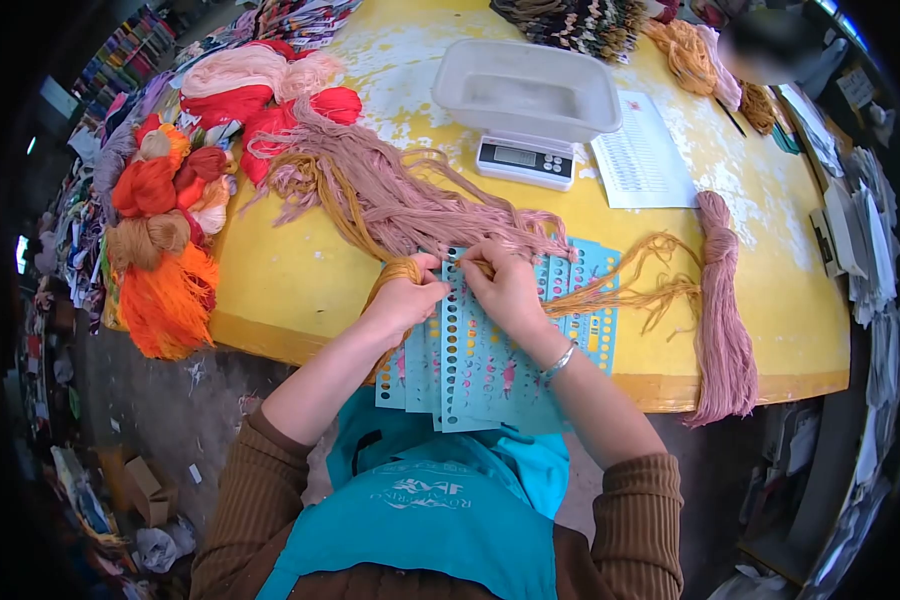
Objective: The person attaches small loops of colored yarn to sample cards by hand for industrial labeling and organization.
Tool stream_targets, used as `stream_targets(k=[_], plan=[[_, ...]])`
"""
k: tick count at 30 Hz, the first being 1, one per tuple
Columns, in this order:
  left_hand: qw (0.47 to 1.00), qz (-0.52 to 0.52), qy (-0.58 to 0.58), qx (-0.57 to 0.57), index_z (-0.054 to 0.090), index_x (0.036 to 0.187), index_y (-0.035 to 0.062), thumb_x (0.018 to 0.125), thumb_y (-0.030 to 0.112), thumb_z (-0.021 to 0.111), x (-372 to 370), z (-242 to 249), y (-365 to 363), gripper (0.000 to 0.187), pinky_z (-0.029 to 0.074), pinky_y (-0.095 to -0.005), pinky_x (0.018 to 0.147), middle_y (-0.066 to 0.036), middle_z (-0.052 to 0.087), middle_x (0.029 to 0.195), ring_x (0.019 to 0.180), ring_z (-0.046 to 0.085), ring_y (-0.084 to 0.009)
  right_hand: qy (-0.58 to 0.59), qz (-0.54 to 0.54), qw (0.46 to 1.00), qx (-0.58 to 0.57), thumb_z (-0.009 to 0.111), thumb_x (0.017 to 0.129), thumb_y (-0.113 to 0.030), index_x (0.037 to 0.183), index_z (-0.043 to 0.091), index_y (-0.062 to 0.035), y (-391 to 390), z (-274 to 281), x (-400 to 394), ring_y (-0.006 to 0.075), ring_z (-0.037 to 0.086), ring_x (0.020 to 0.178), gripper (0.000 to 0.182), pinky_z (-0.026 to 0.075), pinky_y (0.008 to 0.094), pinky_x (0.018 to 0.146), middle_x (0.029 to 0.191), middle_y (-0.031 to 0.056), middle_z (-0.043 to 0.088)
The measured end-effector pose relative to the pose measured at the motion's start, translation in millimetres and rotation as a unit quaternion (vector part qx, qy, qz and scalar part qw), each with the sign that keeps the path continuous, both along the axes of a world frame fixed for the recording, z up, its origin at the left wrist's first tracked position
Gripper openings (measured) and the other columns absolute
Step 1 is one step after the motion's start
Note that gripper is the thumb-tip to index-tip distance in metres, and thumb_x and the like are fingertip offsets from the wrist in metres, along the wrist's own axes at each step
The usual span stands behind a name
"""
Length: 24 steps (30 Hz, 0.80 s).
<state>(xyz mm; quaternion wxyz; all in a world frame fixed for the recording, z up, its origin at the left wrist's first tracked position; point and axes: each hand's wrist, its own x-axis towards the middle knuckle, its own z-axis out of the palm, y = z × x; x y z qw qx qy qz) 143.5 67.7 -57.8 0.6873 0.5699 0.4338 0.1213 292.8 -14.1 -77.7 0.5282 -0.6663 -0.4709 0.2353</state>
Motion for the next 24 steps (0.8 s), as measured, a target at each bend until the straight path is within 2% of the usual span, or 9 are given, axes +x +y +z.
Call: stream_targets(k=[8,13,15,17,19,21,22,23,24], plan=[[0.997,0.0,-0.032,-0.064,0.052,0.12,0.002,0.091,0.008,0.052,-3.5,4.2,7.3,0.029,0.031,-0.0218,0.042,0.0,0.053,0.076,0.051,0.041,-0.0043,-0.089,0.035,0.991,-0.088,0.066,0.083,-0.018,0.089,0.064,-0.0076,6.2,5.2,-0.9,0.0281,0.064,0.064,0.012,0.05,0.0361,0.06,0.07,0.0107,0.065],[0.998,-0.013,-0.035,-0.047,0.056,0.112,0.0019,0.093,0.007,0.049,-1.1,0.4,13.5,0.021,0.029,-0.0217,0.041,0.0,0.055,0.075,0.048,0.04,-0.0037,-0.097,0.031,0.99,-0.093,0.066,0.083,-0.019,0.089,0.064,-0.0084,7.2,5.7,-2.4,0.0272,0.062,0.061,0.012,0.049,0.0365,0.058,0.067,0.0096,0.063],[0.995,-0.066,-0.037,-0.067,0.057,0.105,0.0051,0.093,0.006,0.046,-0.1,3.2,19.7,0.016,0.033,-0.0238,0.044,0.0,0.054,0.073,0.047,0.039,-0.0058,-0.095,0.037,0.99,-0.095,0.067,0.083,-0.019,0.089,0.063,-0.0085,7.8,1.4,-0.5,0.026,0.062,0.059,0.012,0.048,0.0359,0.057,0.065,0.0091,0.062],[0.995,-0.072,-0.022,-0.061,0.057,0.101,0.0047,0.093,0.007,0.047,0.9,-1.7,23.2,0.013,0.035,-0.0247,0.045,-0.001,0.054,0.071,0.047,0.041,-0.0067,0.002,0.069,0.995,-0.078,0.068,0.082,-0.019,0.089,0.063,-0.0082,9.3,-11.6,3.7,0.0227,0.059,0.057,0.014,0.046,0.0343,0.055,0.063,0.0072,0.06],[0.995,-0.079,-0.008,-0.055,0.058,0.096,0.0043,0.094,0.009,0.047,1.4,-6.7,23.9,0.012,0.036,-0.0255,0.045,-0.001,0.055,0.069,0.046,0.043,-0.0076,0.018,0.072,0.993,-0.089,0.069,0.082,-0.02,0.09,0.063,-0.0082,9.5,-14.0,4.7,0.0216,0.059,0.057,0.016,0.046,0.0338,0.055,0.063,0.0065,0.06],[0.99,-0.099,0.064,0.076,0.06,0.094,0.0057,0.093,0.014,0.05,0.8,-9.4,22.6,0.013,0.039,-0.0255,0.049,0.0,0.059,0.068,0.048,0.046,-0.0081,0.034,0.076,0.992,-0.099,0.071,0.081,-0.021,0.09,0.063,-0.0081,8.6,-7.9,4.3,0.0204,0.058,0.057,0.018,0.045,0.0333,0.055,0.063,0.0057,0.059],[0.99,-0.099,0.064,0.076,0.06,0.094,0.0057,0.093,0.014,0.05,-1.9,-6.3,22.3,0.013,0.039,-0.0255,0.049,0.0,0.059,0.068,0.048,0.046,-0.0081,-0.029,0.072,0.989,-0.129,0.071,0.081,-0.022,0.091,0.062,-0.0082,7.4,4.6,2.2,0.0215,0.059,0.058,0.019,0.046,0.0342,0.056,0.064,0.0063,0.06],[0.978,-0.117,0.094,0.142,0.06,0.092,0.0064,0.093,0.016,0.051,-8.3,-1.6,22.6,0.014,0.042,-0.027,0.053,0.0,0.06,0.069,0.052,0.05,-0.0096,-0.091,0.068,0.981,-0.158,0.071,0.081,-0.023,0.091,0.062,-0.0082,6.5,12.8,-0.3,0.0227,0.061,0.06,0.019,0.046,0.0352,0.057,0.065,0.0069,0.062],[0.961,-0.134,0.123,0.208,0.06,0.091,0.007,0.092,0.018,0.051,-15.0,1.1,23.9,0.014,0.044,-0.0286,0.056,-0.001,0.061,0.069,0.056,0.054,-0.0112,-0.09,0.07,0.981,-0.159,0.071,0.081,-0.023,0.091,0.062,-0.0082,6.2,15.3,-1.9,0.0227,0.061,0.06,0.019,0.046,0.0352,0.057,0.065,0.0069,0.062]])
